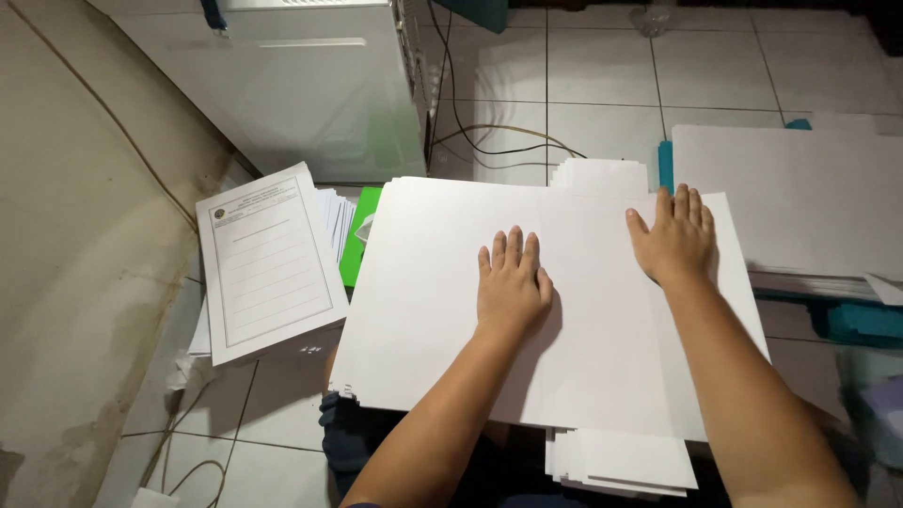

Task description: The person sits on the floor and repeatedly picks up printed sheets from a pile on the left, places them onto a larger stack on their lap, and smooths them down with both hands. The task involves handling paper sheets and organizing them into a neat pile.

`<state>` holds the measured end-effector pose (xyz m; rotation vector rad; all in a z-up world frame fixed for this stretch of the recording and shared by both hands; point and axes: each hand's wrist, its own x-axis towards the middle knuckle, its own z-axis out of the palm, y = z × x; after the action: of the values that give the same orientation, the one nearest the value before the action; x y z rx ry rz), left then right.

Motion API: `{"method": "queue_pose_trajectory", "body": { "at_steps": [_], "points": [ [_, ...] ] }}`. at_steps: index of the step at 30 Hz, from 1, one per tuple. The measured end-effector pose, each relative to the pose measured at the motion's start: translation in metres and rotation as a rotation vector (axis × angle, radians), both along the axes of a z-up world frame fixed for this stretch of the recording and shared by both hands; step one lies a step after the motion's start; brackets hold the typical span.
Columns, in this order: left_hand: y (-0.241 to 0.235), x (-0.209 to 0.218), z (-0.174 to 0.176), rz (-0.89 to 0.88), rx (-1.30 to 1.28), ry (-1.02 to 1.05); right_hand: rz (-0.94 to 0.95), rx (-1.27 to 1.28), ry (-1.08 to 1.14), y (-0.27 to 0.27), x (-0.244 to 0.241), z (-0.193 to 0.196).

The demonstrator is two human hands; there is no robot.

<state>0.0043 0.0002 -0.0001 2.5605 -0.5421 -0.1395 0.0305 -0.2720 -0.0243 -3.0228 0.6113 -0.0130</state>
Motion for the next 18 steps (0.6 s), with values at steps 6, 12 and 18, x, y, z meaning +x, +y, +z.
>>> {"method": "queue_pose_trajectory", "body": {
  "at_steps": [6, 12, 18],
  "points": [
    [-0.003, 0.004, -0.011, 0.038, -0.007, -0.12, -0.044, 0.016, -0.027, 0.02, -0.121, 0.017],
    [-0.014, 0.026, -0.066, 0.097, 0.058, -0.264, 0.001, 0.067, 0.183, 0.078, -0.241, 0.005],
    [-0.065, 0.033, -0.057, -0.084, 0.592, -0.203, 0.071, -0.098, -0.093, 0.077, -0.248, -0.026]
  ]
}}
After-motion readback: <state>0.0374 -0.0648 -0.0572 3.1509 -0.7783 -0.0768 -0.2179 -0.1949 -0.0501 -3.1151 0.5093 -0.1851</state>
